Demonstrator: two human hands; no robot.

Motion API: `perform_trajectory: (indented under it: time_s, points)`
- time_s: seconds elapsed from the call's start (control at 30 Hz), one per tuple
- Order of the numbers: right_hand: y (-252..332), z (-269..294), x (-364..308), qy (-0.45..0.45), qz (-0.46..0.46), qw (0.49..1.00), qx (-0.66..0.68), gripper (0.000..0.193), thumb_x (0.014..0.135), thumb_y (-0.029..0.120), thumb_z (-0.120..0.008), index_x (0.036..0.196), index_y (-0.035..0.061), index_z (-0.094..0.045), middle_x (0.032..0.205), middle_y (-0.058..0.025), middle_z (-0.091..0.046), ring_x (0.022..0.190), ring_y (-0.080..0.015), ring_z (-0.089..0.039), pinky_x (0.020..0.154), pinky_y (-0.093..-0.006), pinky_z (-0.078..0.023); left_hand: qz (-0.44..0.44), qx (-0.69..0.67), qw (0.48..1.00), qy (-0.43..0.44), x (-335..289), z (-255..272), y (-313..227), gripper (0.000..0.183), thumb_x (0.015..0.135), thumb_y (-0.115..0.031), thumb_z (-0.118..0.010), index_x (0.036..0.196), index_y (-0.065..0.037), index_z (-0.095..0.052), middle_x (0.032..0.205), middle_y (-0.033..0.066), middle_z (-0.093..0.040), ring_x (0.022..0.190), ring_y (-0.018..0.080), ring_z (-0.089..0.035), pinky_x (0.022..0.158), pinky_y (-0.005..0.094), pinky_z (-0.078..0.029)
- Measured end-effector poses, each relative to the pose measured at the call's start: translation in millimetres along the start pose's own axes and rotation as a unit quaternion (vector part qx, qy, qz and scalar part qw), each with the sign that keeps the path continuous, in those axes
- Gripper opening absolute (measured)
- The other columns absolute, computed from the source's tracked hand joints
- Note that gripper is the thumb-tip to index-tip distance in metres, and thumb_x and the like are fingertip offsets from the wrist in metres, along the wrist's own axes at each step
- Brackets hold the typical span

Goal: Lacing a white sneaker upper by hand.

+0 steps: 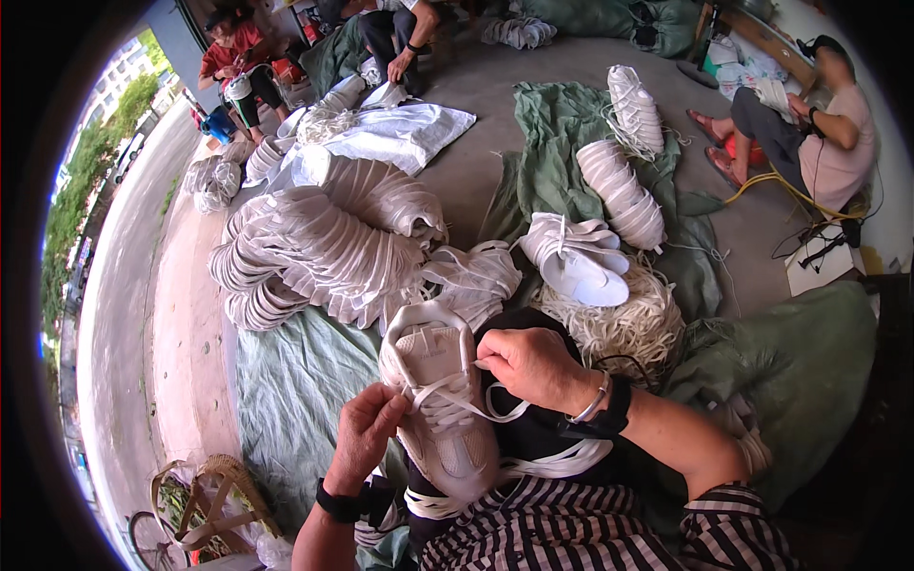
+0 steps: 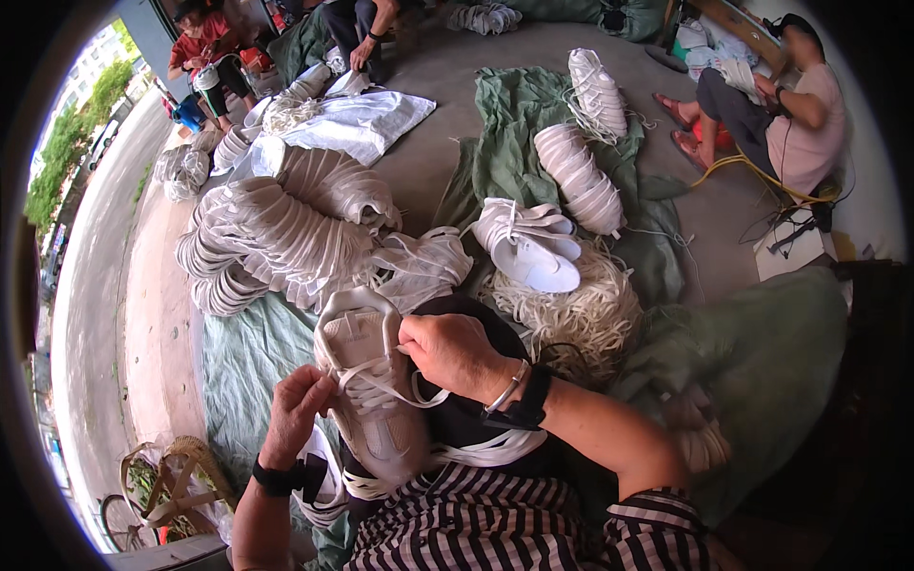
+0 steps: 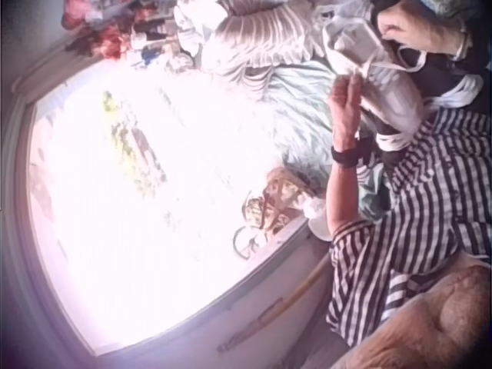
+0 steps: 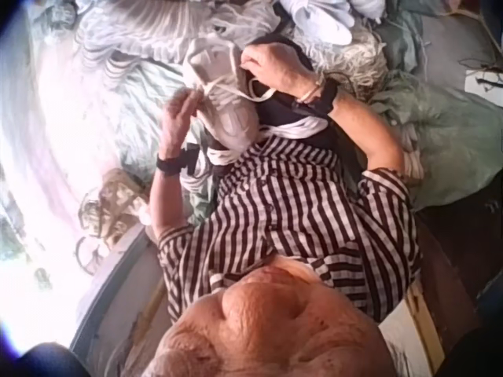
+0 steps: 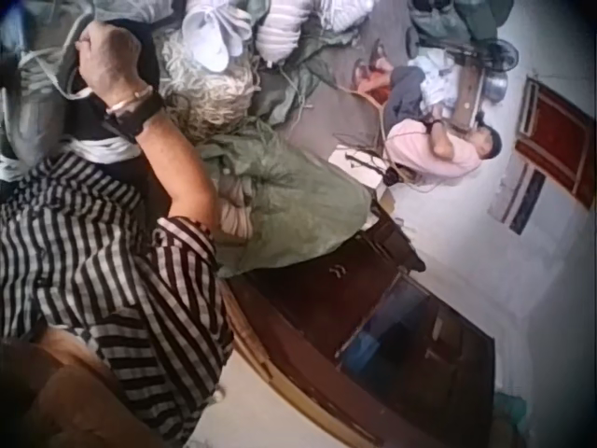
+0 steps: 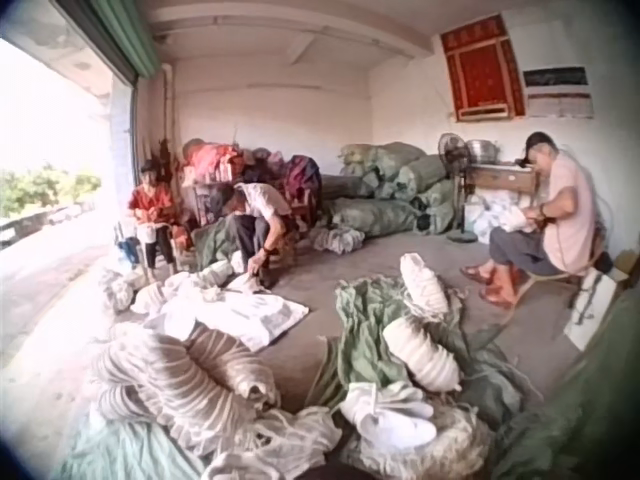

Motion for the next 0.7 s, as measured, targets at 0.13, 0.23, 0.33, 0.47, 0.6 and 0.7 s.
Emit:
perform_trajectory:
  time_s: [0.13, 0.23, 0.33, 0.47, 0.6, 0.7]
  points:
    - [17.5, 3.3, -0.9, 0.076, 0.197, 0.957, -0.198, 0.013, 0.068, 0.001, -0.056, 0.075, 0.0061, -0.046, 0.065, -0.0061, -0.049, 0.055, -0.0238, -0.058, 0.048, -0.0327, -0.046, 0.030, -0.028, 0.999, 0.012, 1.6, 1.0, 2.9, 0.021, 0.092, -0.019, -0.054, 0.083, -0.001, -0.060, 0.075, -0.0030, -0.058, 0.070, 0.0046, -0.049, 0.065, 0.0203, -0.041]
    - [5.4, 5.7, 6.1, 0.121, -0.085, 0.987, 0.062, 0.008, 0.076, 0.004, -0.060, 0.078, 0.0045, -0.053, 0.064, -0.0091, -0.056, 0.060, -0.0207, -0.061, 0.047, -0.0279, -0.046, -0.002, -0.044, 0.999, 0.031, 4.2, -1.1, 7.0, 0.021, 0.091, -0.019, -0.055, 0.082, 0.000, -0.060, 0.075, -0.0027, -0.058, 0.070, 0.0043, -0.049, 0.065, 0.0200, -0.041]
    - [6.1, 1.4, 10.6, 0.210, -0.276, 0.920, 0.183, 0.004, 0.080, 0.004, -0.059, 0.081, 0.0018, -0.056, 0.067, -0.0098, -0.060, 0.059, -0.0213, -0.062, 0.049, -0.0291, -0.047, 0.049, -0.030, 0.998, 0.035, 1.9, 3.8, 8.1, 0.021, 0.091, -0.022, -0.054, 0.084, -0.003, -0.058, 0.080, -0.0011, -0.059, 0.074, 0.0052, -0.052, 0.070, 0.0210, -0.043]
    - [-2.1, -1.6, 7.6, 0.057, 0.112, 0.992, -0.009, 0.008, 0.086, 0.006, -0.055, 0.089, -0.0014, -0.056, 0.070, -0.0032, -0.061, 0.051, -0.0068, -0.055, 0.046, -0.0235, -0.044, 0.093, -0.155, 0.983, 0.027, 4.1, 1.3, -1.0, 0.021, 0.089, -0.020, -0.053, 0.077, -0.005, -0.058, 0.069, -0.0042, -0.053, 0.059, 0.0033, -0.043, 0.054, 0.0180, -0.034]
    - [9.3, 8.2, 16.0, 0.195, -0.158, 0.948, 0.193, 0.008, 0.079, 0.003, -0.058, 0.086, -0.0004, -0.057, 0.070, -0.0159, -0.061, 0.069, -0.0321, -0.062, 0.062, -0.0341, -0.050, 0.085, -0.149, 0.985, 0.012, 3.5, 2.5, -6.1, 0.021, 0.088, -0.020, -0.052, 0.074, -0.005, -0.057, 0.064, -0.0068, -0.048, 0.054, 0.0021, -0.036, 0.050, 0.0173, -0.027]
    - [6.4, 9.0, 16.2, 0.173, -0.050, 0.977, 0.113, 0.007, 0.080, 0.004, -0.059, 0.085, 0.0006, -0.058, 0.076, -0.0123, -0.062, 0.069, -0.0294, -0.062, 0.063, -0.0340, -0.050, 0.049, -0.093, 0.995, 0.000, 9.1, 2.9, -11.5, 0.020, 0.087, -0.020, -0.055, 0.076, -0.003, -0.056, 0.068, -0.0026, -0.054, 0.064, 0.0112, -0.053, 0.057, 0.0253, -0.040]
Point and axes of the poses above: each hand's wrist, its own x-axis towards the middle knuckle, its own z-axis out of the back of the hand, y = z × x, the point moved 2 cm from there along x, towards the middle knuckle
